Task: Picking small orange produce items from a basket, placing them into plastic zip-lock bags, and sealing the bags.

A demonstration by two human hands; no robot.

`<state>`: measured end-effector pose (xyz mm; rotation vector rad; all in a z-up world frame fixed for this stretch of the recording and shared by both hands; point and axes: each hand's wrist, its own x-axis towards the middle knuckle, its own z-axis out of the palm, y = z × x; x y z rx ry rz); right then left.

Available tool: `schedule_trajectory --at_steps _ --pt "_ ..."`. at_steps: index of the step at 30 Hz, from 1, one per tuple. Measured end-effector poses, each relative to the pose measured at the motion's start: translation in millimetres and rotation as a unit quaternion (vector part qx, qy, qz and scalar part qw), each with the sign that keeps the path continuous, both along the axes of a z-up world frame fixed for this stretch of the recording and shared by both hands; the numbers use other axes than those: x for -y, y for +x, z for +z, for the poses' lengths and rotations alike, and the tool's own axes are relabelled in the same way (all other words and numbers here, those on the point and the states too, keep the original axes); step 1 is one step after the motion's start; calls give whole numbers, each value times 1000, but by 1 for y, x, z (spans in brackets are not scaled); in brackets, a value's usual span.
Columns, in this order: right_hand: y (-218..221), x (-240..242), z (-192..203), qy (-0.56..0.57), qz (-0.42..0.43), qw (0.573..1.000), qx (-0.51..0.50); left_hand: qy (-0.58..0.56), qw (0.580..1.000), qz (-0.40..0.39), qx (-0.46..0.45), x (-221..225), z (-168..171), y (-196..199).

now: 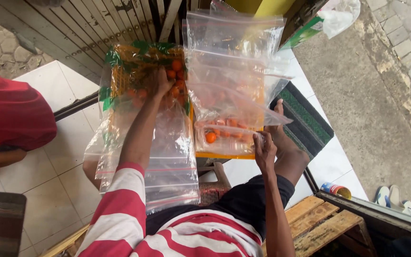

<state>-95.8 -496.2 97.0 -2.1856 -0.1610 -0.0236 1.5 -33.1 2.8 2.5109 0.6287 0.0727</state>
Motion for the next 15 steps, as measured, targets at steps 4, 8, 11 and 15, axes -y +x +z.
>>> schedule_trajectory --at_steps 4,8,11,15 --pt "5 -3 1 -9 -4 1000 -7 -15 997 72 -17 13 12 13" --pt "10 -5 3 -5 -8 1000 -8 -40 994 97 2 13 -4 22" --pt "12 -4 -1 -5 -5 1000 0 -16 997 73 17 7 -17 24" --pt "12 -1 -6 0 2 1000 13 20 998 41 45 4 -36 25"
